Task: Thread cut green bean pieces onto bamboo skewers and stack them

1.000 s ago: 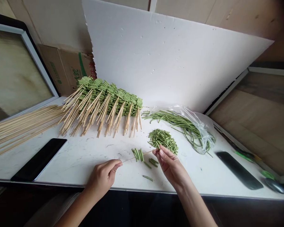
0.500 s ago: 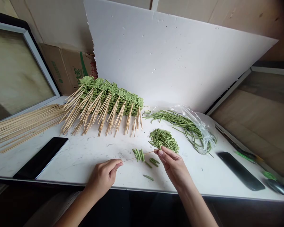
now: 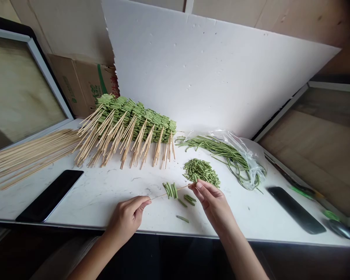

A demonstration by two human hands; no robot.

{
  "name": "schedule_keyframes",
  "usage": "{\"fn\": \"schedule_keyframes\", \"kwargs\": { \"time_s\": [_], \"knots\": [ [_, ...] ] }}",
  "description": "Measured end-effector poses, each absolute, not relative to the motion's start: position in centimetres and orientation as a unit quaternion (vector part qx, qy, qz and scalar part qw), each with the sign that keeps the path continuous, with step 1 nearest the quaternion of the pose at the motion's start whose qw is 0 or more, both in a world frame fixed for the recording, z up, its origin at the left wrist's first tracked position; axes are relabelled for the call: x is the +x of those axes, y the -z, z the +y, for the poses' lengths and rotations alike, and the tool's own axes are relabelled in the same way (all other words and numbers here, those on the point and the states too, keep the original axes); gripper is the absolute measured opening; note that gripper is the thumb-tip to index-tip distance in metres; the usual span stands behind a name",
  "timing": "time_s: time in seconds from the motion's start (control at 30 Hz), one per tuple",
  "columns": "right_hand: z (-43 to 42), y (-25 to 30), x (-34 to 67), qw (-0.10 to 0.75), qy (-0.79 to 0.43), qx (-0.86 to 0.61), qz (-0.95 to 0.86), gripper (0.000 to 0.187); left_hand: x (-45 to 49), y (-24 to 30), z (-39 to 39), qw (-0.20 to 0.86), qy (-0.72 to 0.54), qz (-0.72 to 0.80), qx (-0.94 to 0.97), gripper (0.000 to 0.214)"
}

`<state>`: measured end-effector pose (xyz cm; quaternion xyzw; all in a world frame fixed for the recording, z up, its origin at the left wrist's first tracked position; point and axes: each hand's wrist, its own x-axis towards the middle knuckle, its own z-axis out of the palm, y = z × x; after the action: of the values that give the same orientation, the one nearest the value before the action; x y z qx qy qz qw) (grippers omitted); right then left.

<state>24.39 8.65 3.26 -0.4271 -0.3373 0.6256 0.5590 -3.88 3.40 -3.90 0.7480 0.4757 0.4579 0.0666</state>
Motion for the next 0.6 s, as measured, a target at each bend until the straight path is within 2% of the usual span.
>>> {"fn": "schedule_keyframes", "kwargs": {
  "time_s": [0.6],
  "knots": [
    [7.6,-2.4,22.9,0.568,-0.558,-0.465,-0.387,0.03,-3.8,3.7,3.3,0.061,-0.445,0.457,0.768,0.022]
  ]
}}
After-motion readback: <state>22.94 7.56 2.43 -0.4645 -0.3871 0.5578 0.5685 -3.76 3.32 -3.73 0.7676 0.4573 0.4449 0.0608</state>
